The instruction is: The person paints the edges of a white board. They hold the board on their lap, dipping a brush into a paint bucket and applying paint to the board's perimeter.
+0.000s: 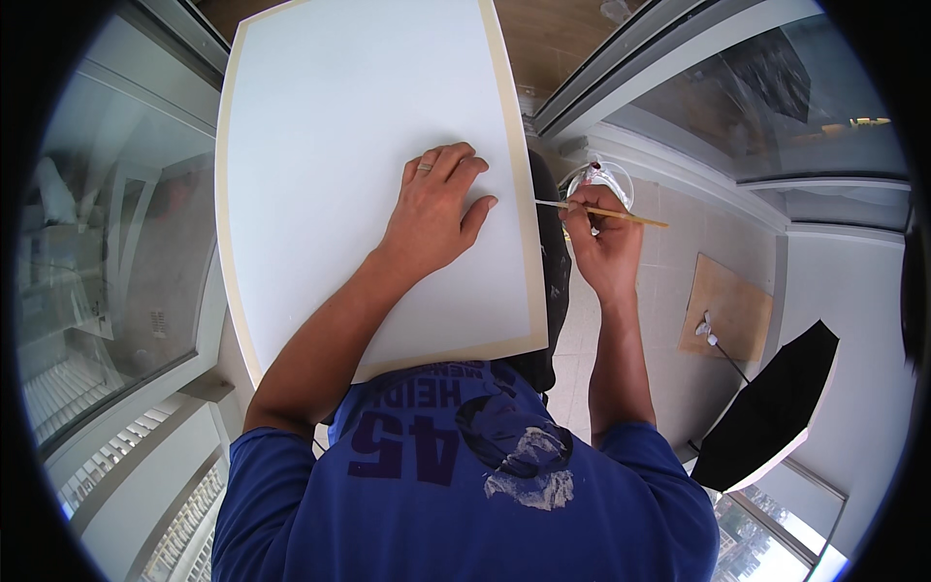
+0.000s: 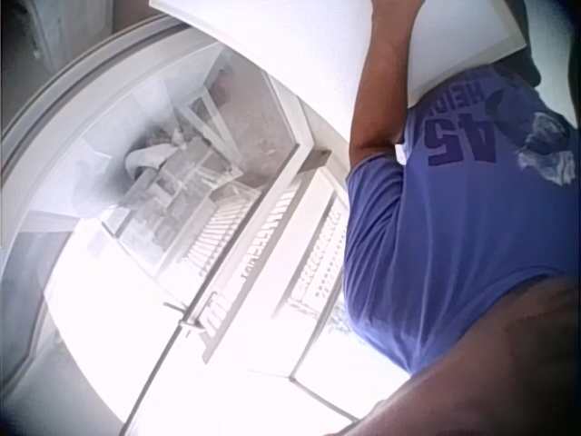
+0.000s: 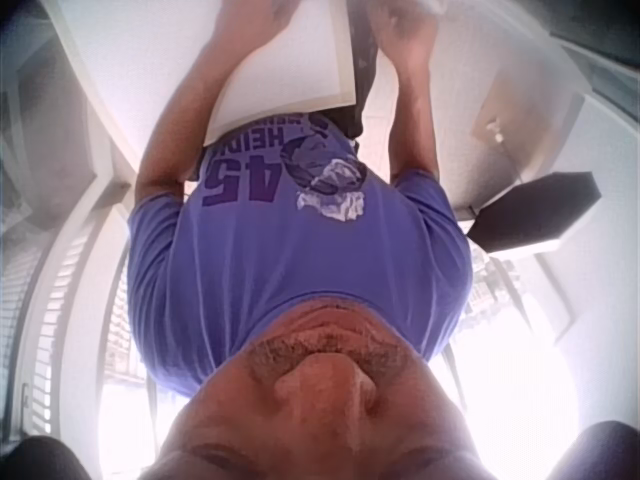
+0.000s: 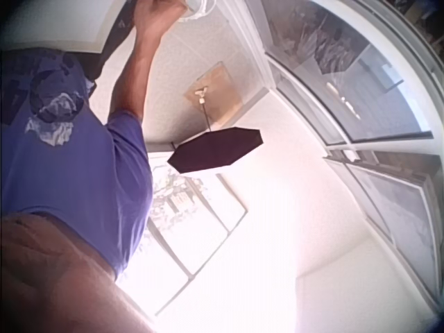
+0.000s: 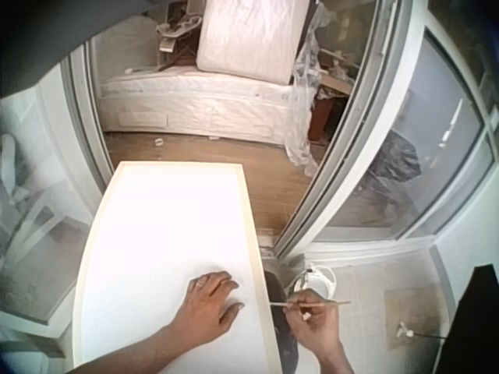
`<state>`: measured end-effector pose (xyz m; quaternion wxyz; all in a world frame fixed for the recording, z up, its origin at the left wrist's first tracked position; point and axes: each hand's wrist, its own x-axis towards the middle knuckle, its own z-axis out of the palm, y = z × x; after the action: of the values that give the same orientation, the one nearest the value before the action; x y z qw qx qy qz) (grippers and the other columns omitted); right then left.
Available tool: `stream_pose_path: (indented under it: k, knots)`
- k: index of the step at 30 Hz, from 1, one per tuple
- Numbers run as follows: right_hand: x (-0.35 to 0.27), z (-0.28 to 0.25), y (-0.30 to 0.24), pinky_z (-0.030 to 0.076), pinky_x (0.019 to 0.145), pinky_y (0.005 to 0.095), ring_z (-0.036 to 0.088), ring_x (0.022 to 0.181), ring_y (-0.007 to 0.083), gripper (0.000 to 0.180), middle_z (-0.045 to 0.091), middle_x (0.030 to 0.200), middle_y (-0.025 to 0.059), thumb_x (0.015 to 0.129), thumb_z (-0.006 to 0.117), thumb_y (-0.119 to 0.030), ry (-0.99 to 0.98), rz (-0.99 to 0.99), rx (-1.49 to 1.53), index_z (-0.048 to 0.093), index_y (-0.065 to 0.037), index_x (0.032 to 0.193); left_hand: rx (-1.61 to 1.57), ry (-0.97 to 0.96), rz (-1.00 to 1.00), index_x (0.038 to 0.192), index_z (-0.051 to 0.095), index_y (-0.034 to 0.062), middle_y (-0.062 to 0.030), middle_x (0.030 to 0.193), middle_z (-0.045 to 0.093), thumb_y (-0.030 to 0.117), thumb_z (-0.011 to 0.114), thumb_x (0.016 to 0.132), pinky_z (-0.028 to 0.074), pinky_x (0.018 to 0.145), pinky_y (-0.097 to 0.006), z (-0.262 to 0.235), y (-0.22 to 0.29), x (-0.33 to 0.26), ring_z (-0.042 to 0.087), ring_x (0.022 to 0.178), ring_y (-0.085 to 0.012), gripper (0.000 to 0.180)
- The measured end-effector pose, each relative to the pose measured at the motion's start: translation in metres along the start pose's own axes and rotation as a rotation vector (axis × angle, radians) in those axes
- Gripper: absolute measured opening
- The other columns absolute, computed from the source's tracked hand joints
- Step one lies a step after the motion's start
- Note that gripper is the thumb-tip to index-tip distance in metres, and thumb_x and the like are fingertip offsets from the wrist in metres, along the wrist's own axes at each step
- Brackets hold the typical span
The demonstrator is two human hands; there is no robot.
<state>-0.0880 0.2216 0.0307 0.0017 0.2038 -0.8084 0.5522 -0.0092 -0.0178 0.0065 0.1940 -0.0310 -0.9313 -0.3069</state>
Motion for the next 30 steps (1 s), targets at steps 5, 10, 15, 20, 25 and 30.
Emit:
stream_pose_path:
  k: [5, 10, 15, 20, 25, 30]
  knots:
    - [0.001, -0.001, 0.004, 0.05, 0.062, 0.0253, 0.064, 0.069, 0.0072, 0.007, 0.07, 0.08, 0.0043, 0.094, 0.069, 0.002, -0.044, 0.008, -0.044, 0.072, 0.0, 0.1, 0.005, 0.0, -0.004, 0.128, 0.069, 0.0051, -0.0138, 0.141, 0.064, 0.017, 0.082, 0.095, 0.043, 0.113, -0.052, -0.001, 0.0, 0.0, 0.059, 0.135, -0.0341, 0.037]
    - [-0.004, -0.007, 0.0, 0.05, 0.061, 0.0254, 0.063, 0.068, 0.0079, 0.006, 0.069, 0.079, 0.0045, 0.094, 0.068, 0.001, -0.091, -0.014, -0.102, 0.072, 0.001, 0.099, 0.0, 0.02, 0.01, 0.126, 0.069, 0.0045, -0.0134, 0.137, 0.063, 0.015, 0.083, 0.092, 0.043, 0.112, -0.052, 0.001, -0.001, 0.0, 0.059, 0.133, -0.035, 0.038]
    - [0.003, 0.0, -0.001, 0.05, 0.061, 0.0255, 0.063, 0.068, 0.0087, 0.005, 0.069, 0.079, 0.0045, 0.095, 0.068, 0.0, -0.007, -0.037, -0.032, 0.072, 0.001, 0.099, -0.006, 0.007, 0.001, 0.127, 0.07, 0.0045, -0.0143, 0.141, 0.064, 0.017, 0.082, 0.095, 0.044, 0.112, -0.052, -0.001, 0.001, 0.0, 0.06, 0.134, -0.0346, 0.037]
    - [0.005, 0.001, -0.001, 0.049, 0.06, 0.0262, 0.062, 0.067, 0.0089, 0.005, 0.069, 0.078, 0.004, 0.095, 0.068, -0.001, -0.033, -0.018, -0.03, 0.072, 0.001, 0.098, -0.004, 0.015, 0.007, 0.126, 0.07, 0.0042, -0.0141, 0.14, 0.064, 0.017, 0.082, 0.095, 0.044, 0.112, -0.052, -0.001, 0.0, 0.0, 0.06, 0.134, -0.0344, 0.036]
    - [0.001, -0.003, -0.008, 0.049, 0.06, 0.0266, 0.061, 0.064, 0.008, 0.005, 0.067, 0.075, 0.0035, 0.093, 0.068, 0.0, -0.071, -0.019, -0.125, 0.072, 0.0, 0.095, 0.006, 0.014, 0.001, 0.126, 0.07, 0.0044, -0.0139, 0.14, 0.064, 0.017, 0.082, 0.095, 0.044, 0.112, -0.052, -0.001, 0.0, 0.0, 0.06, 0.134, -0.0343, 0.036]
    - [-0.003, -0.007, -0.015, 0.049, 0.058, 0.0279, 0.061, 0.061, 0.0094, 0.005, 0.068, 0.074, 0.0051, 0.09, 0.067, 0.0, -0.1, -0.01, -0.186, 0.071, 0.0, 0.092, 0.003, 0.011, 0.004, 0.127, 0.07, 0.0046, -0.0138, 0.14, 0.064, 0.017, 0.082, 0.095, 0.044, 0.112, -0.052, -0.001, 0.0, 0.0, 0.06, 0.134, -0.0342, 0.036]
